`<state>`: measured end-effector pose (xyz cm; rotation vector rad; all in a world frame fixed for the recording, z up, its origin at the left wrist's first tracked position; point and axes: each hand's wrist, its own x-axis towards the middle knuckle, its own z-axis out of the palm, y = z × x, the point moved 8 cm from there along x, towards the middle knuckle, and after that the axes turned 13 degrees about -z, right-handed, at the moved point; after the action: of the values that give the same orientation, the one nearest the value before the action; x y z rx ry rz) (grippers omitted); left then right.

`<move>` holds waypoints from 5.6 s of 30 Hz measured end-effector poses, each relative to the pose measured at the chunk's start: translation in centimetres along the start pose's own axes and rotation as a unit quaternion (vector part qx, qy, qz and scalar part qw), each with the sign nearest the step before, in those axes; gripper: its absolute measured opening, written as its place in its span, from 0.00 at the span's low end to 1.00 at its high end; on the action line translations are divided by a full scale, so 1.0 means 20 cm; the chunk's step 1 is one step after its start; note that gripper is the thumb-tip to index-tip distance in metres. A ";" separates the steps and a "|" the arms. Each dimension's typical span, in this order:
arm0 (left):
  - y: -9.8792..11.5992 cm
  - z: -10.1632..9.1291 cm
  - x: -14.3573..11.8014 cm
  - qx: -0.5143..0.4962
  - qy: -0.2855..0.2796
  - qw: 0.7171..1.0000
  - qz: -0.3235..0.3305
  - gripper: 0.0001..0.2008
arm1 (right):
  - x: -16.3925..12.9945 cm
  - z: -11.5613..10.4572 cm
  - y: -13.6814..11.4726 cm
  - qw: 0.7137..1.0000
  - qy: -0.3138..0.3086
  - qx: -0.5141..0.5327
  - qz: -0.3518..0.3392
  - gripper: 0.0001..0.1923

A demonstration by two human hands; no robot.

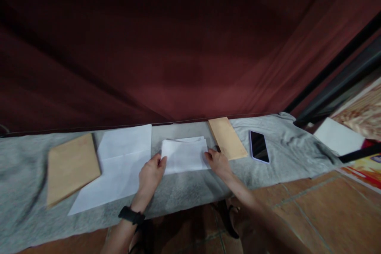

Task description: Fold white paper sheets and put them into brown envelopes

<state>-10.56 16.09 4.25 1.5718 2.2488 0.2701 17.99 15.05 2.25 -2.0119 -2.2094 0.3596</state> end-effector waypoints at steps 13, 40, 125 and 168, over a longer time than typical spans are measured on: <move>0.06 -0.02 -0.04 0.121 0.027 0.991 -0.047 0.18 | 0.03 -0.05 -0.06 0.997 0.049 -0.061 -0.022 0.19; 0.06 0.03 -0.04 0.150 0.092 0.984 -0.009 0.23 | 0.03 -0.04 -0.29 0.965 0.162 0.024 -0.204 0.24; 0.11 0.22 -0.03 0.029 0.189 0.970 0.152 0.31 | -0.02 0.08 -0.28 0.960 0.190 -0.028 -0.202 0.30; 0.19 0.25 -0.12 0.081 0.161 0.968 0.176 0.33 | -0.08 0.05 -0.08 0.980 0.166 0.017 -0.111 0.28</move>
<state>-4.44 14.94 1.58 2.1514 2.2555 0.4796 16.31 13.33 1.90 -1.6424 -2.1650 0.0317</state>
